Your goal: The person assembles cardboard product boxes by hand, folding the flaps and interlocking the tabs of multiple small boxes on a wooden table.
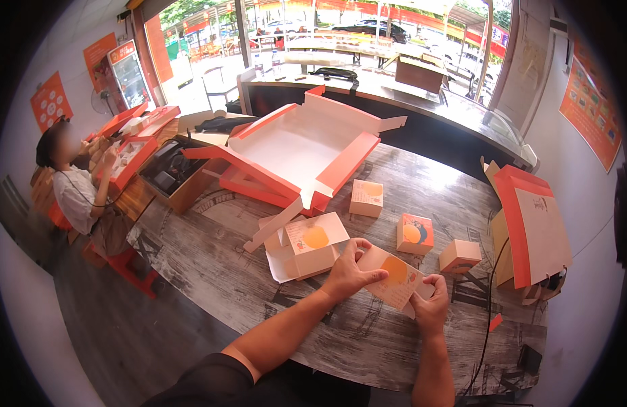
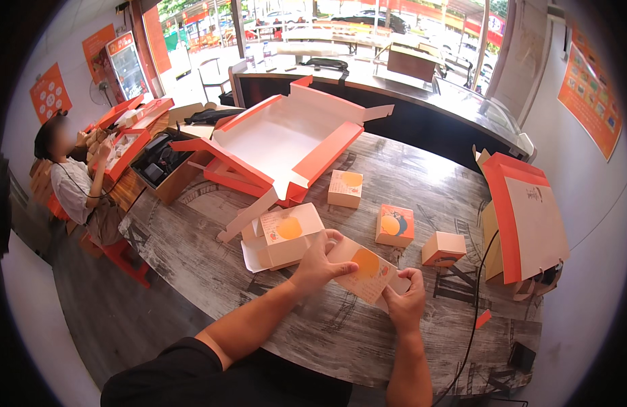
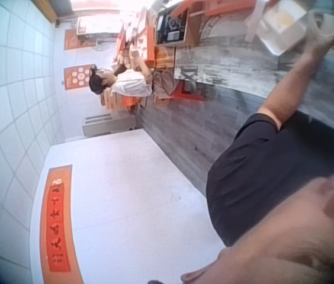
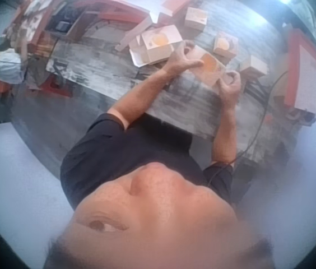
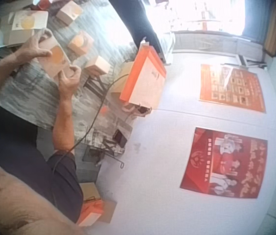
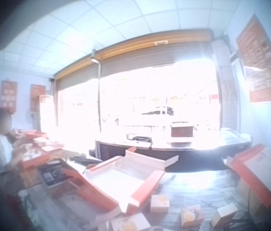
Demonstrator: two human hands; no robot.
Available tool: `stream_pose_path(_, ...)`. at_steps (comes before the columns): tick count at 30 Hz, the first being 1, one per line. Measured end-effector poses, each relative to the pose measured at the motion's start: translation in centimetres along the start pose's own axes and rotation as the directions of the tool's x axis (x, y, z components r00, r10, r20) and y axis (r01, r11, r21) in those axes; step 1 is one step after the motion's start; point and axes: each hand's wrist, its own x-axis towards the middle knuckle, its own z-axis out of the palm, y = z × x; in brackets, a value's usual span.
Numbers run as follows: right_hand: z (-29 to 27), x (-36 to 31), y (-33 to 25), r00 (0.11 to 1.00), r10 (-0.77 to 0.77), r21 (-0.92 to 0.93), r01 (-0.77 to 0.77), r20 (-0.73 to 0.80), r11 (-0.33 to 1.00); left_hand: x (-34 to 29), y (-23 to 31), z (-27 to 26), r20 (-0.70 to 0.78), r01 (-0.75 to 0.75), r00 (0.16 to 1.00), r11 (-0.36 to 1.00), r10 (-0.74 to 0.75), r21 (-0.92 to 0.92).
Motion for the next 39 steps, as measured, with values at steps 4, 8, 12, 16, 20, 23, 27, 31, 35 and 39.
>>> stream_pose_path(4,-0.1,0.2,0.7,0.993,-0.098,-0.126,0.089,-0.068,0.988,-0.2,-0.7,0.1,-0.015,-0.128,0.991,0.977,0.132,0.170)
stream_pose_path(8,-0.1,0.4,0.9,0.991,-0.050,-0.093,0.039,-0.122,0.995,-0.2,-0.9,0.4,0.045,-0.214,0.977,0.962,0.209,0.170)
stream_pose_path(12,-0.1,0.3,0.0,0.995,0.009,-0.084,-0.018,-0.099,0.996,-0.2,-0.8,0.5,0.141,-0.033,0.988,0.986,0.056,-0.161)
stream_pose_path(16,-0.1,0.4,-0.3,0.993,0.021,-0.057,-0.027,-0.119,0.998,-0.4,0.0,-0.1,0.280,-0.026,0.957,0.985,0.074,-0.170)
stream_pose_path(20,-0.1,0.7,0.9,0.981,0.029,-0.008,-0.032,-0.193,0.999,-0.6,0.6,-0.3,0.321,-0.092,0.938,0.987,0.130,-0.132)
stream_pose_path(23,-0.2,0.8,0.1,0.983,-0.011,-0.065,-0.001,-0.183,0.998,-0.5,0.5,-0.5,0.299,-0.148,0.940,0.987,0.161,-0.066)
stream_pose_path(27,-0.2,0.6,-0.8,0.990,-0.021,-0.145,0.001,-0.138,0.989,-0.4,0.1,-0.7,0.294,-0.132,0.944,0.988,0.149,-0.078)
stream_pose_path(31,-0.5,0.7,-0.1,0.984,-0.104,-0.271,0.061,-0.147,0.961,-0.7,0.5,-0.6,0.372,-0.161,0.906,0.977,0.202,-0.138)
stream_pose_path(35,-0.6,0.9,0.3,0.962,-0.207,-0.286,0.152,-0.176,0.946,-0.6,0.5,-0.8,0.442,-0.218,0.866,0.972,0.236,-0.091)
stream_pose_path(39,-0.4,0.5,-1.3,0.977,-0.185,-0.304,0.144,-0.110,0.942,-0.8,1.1,-0.8,0.444,-0.232,0.871,0.973,0.211,-0.009)
